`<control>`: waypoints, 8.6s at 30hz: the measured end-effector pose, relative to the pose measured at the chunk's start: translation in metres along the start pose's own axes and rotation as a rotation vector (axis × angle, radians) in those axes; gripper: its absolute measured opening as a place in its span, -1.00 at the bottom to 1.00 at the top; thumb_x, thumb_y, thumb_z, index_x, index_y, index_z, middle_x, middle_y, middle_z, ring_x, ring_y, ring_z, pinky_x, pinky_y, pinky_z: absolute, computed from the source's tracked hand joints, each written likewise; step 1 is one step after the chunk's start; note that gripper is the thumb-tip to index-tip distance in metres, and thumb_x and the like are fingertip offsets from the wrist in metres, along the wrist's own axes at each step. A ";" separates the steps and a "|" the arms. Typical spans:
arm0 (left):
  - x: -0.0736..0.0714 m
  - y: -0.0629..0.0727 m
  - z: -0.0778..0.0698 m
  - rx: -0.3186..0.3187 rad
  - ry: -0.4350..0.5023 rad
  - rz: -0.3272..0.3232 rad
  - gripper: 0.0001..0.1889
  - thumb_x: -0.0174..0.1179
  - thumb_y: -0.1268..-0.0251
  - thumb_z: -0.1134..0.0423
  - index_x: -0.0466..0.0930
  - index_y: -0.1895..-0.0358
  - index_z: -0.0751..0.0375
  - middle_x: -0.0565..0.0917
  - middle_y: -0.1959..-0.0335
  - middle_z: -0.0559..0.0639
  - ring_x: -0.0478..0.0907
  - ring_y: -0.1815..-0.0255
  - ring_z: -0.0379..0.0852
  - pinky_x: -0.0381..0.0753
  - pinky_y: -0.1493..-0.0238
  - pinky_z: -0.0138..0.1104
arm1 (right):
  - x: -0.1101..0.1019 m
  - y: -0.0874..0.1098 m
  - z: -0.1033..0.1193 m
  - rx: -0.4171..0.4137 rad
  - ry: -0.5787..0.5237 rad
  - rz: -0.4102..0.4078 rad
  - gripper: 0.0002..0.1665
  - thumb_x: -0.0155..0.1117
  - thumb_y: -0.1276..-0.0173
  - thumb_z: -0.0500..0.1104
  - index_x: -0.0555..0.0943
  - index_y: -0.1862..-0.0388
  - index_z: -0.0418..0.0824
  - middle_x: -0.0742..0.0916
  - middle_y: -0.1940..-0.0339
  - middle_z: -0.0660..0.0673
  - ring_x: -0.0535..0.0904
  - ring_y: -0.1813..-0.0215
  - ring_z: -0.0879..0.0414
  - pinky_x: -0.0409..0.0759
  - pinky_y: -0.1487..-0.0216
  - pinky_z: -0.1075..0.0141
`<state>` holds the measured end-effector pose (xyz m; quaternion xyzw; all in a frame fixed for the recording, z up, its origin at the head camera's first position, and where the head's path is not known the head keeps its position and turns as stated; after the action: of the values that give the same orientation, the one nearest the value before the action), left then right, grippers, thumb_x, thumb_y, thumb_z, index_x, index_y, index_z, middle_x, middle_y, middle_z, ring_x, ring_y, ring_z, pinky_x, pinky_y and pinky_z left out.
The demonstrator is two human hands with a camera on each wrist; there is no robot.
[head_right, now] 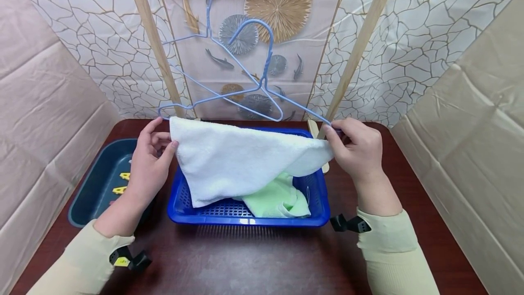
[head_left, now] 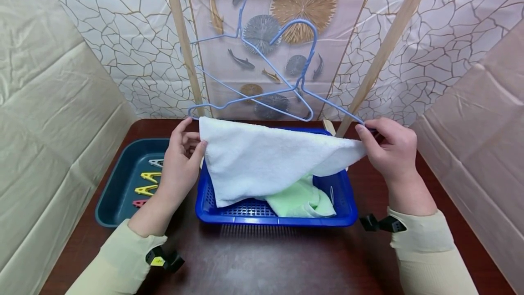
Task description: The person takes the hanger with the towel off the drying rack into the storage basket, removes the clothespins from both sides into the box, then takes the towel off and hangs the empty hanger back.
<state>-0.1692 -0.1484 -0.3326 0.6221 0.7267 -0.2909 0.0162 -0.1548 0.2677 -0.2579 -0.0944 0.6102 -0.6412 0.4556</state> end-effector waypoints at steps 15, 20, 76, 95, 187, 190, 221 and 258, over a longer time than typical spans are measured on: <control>0.002 0.003 -0.001 0.001 -0.061 0.033 -0.27 0.14 -0.47 0.26 0.02 -0.59 -0.06 0.62 0.04 0.05 0.59 0.16 -0.11 0.55 0.13 -0.52 | 0.000 0.005 -0.005 0.007 0.006 -0.026 -0.68 0.35 -0.27 -0.10 0.72 0.40 -0.39 0.73 0.48 -0.26 0.47 0.54 0.12 0.38 0.29 0.70; 0.004 0.002 0.000 0.008 -0.065 0.060 -0.23 0.15 -0.46 0.29 -0.04 -0.61 -0.07 0.62 0.06 0.03 0.60 0.18 -0.13 0.55 0.14 -0.53 | 0.000 0.006 -0.005 0.011 0.025 -0.020 -0.69 0.34 -0.26 -0.12 0.72 0.40 -0.39 0.73 0.48 -0.25 0.48 0.56 0.08 0.38 0.29 0.70; 0.004 0.016 0.008 -0.015 -0.123 0.077 -0.35 0.18 -0.45 0.21 0.20 -0.54 -0.13 0.60 0.05 0.00 0.57 0.19 -0.13 0.61 0.17 -0.39 | 0.000 0.002 -0.003 0.043 0.032 -0.010 -0.70 0.31 -0.33 -0.14 0.73 0.36 -0.40 0.72 0.46 -0.29 0.45 0.44 0.32 0.41 0.30 0.63; -0.005 -0.004 0.000 0.046 -0.051 0.007 -0.46 0.16 -0.45 0.21 0.29 -0.45 0.00 0.61 -0.02 0.02 0.58 0.15 -0.13 0.56 0.13 -0.43 | 0.001 0.002 0.000 0.038 0.021 0.007 -0.72 0.32 -0.31 -0.16 0.73 0.36 -0.42 0.72 0.46 -0.30 0.47 0.43 0.30 0.41 0.25 0.67; 0.004 0.016 0.006 -0.031 -0.036 0.062 -0.44 0.25 -0.38 0.29 0.29 -0.38 0.04 0.59 0.11 -0.03 0.61 0.22 -0.16 0.60 0.19 -0.48 | 0.007 0.002 -0.001 0.047 0.065 -0.016 -0.91 0.41 -0.17 -0.33 0.74 0.39 -0.39 0.72 0.50 -0.24 0.47 0.53 0.07 0.36 0.26 0.69; 0.005 0.017 0.007 -0.028 -0.023 0.069 -0.43 0.26 -0.37 0.30 0.28 -0.39 0.04 0.58 0.12 -0.03 0.60 0.23 -0.16 0.60 0.21 -0.48 | 0.007 0.002 -0.001 0.056 0.071 -0.025 -0.90 0.40 -0.18 -0.32 0.74 0.38 -0.38 0.72 0.50 -0.24 0.47 0.52 0.10 0.37 0.27 0.68; -0.004 0.000 0.012 -0.068 0.039 0.075 -0.27 0.16 -0.44 0.20 -0.04 -0.53 0.04 0.60 -0.02 0.07 0.61 0.12 -0.07 0.57 0.05 -0.41 | 0.008 0.003 -0.001 0.058 0.043 -0.017 -0.89 0.40 -0.16 -0.28 0.74 0.41 -0.35 0.72 0.51 -0.21 0.47 0.51 0.16 0.37 0.29 0.67; -0.017 -0.012 -0.006 0.002 0.071 -0.049 -0.31 0.19 -0.41 0.32 0.06 -0.50 0.04 0.58 0.04 0.08 0.55 0.17 -0.15 0.55 0.14 -0.51 | 0.012 0.006 0.001 0.038 0.049 0.001 -0.87 0.40 -0.15 -0.26 0.75 0.40 -0.35 0.75 0.48 -0.22 0.54 0.52 0.00 0.38 0.28 0.63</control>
<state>-0.1739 -0.1613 -0.3163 0.6139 0.7417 -0.2697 -0.0173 -0.1575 0.2597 -0.2681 -0.0697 0.6089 -0.6545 0.4428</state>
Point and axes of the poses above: each hand's wrist, its own y-axis away from the middle knuckle, its own x-axis out of the palm, z = x × y, the point moved 4 cm from there along -y, towards the middle knuckle
